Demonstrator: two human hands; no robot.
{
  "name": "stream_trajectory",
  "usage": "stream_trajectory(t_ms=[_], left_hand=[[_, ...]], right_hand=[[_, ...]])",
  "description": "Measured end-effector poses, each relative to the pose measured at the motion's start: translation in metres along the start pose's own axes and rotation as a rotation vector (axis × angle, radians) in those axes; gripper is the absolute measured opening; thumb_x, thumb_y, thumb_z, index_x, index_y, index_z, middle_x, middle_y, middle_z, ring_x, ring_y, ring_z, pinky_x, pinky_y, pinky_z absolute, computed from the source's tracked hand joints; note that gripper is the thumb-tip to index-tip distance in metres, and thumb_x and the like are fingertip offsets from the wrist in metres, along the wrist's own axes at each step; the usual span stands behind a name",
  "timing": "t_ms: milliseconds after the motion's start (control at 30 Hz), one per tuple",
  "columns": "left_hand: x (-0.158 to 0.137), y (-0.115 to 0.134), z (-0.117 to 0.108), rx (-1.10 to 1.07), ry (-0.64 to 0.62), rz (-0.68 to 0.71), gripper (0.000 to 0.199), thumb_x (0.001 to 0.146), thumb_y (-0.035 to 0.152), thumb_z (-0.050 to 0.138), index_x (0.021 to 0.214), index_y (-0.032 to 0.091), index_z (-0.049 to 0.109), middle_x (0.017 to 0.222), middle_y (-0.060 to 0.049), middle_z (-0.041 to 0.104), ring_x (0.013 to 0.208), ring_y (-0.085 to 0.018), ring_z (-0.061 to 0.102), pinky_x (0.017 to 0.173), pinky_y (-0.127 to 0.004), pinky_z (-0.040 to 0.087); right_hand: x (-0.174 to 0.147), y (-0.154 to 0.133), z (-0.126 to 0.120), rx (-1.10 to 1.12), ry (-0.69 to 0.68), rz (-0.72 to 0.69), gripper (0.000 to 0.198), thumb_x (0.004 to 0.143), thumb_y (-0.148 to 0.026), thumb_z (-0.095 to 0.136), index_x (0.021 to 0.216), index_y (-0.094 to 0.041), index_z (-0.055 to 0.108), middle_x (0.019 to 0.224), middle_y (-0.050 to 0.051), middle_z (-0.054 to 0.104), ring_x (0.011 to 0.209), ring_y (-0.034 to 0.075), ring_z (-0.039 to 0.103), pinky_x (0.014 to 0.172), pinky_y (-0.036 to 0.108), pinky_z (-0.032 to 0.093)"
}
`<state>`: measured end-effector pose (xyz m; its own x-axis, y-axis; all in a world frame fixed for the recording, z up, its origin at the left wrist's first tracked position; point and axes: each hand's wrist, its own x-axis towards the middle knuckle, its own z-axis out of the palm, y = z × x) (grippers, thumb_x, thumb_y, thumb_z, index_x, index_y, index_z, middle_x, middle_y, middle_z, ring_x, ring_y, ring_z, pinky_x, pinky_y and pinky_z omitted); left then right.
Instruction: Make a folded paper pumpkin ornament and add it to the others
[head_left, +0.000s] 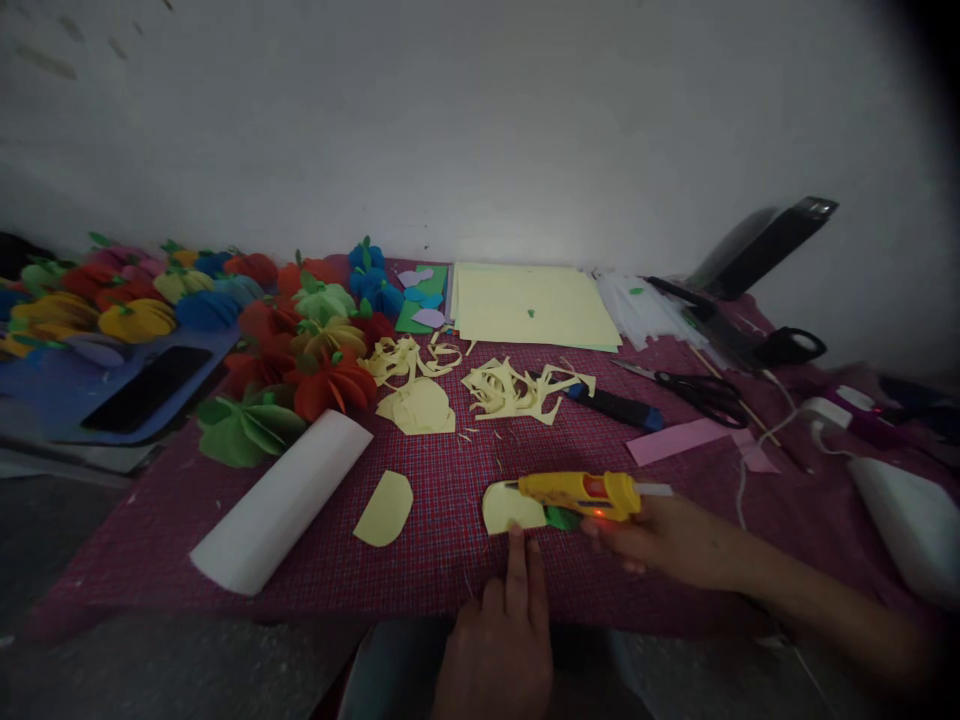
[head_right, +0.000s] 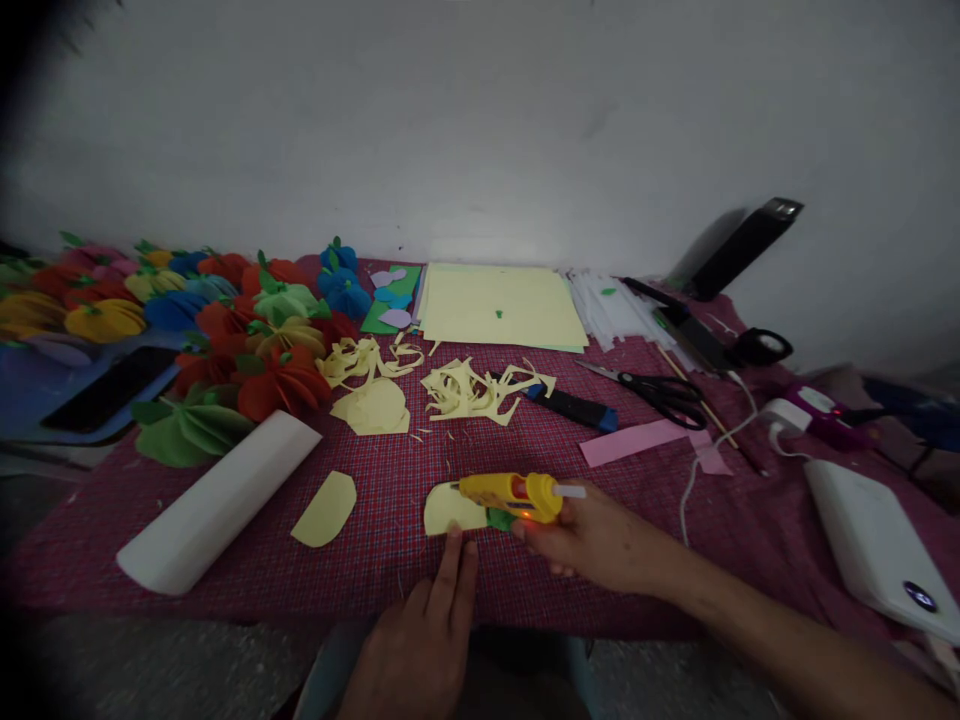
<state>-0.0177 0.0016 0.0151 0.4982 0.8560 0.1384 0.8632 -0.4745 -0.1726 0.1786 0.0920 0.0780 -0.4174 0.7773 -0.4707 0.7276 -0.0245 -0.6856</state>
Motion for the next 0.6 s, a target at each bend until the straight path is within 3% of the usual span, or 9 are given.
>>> stream_trajectory(t_ms=[167, 600], left_hand=[[-0.001, -0.001, 0.001, -0.002, 0.01, 0.009, 0.049, 0.078, 0.014, 0.051, 0.127, 0.013, 0.051, 0.135, -0.014, 0.048, 0.058, -0.011, 0.057, 0.04, -0.02, 0.049], [0.0, -0.001, 0.003, 0.016, 0.05, 0.01, 0.048, 0.076, 0.013, 0.052, 0.124, 0.013, 0.054, 0.132, -0.015, 0.05, 0.056, -0.01, 0.055, 0.04, -0.019, 0.049]], right_hand=[[-0.002, 0.001, -0.002, 0.036, 0.0, 0.05, 0.029, 0.081, -0.047, 0.05, 0.078, -0.019, 0.057, 0.056, -0.004, 0.051, 0.049, 0.011, 0.052, 0.046, 0.02, 0.043], [-0.008, 0.01, -0.006, 0.049, -0.017, 0.014, 0.032, 0.084, -0.044, 0.046, 0.091, -0.015, 0.057, 0.056, -0.005, 0.048, 0.047, 0.01, 0.049, 0.044, 0.019, 0.041]])
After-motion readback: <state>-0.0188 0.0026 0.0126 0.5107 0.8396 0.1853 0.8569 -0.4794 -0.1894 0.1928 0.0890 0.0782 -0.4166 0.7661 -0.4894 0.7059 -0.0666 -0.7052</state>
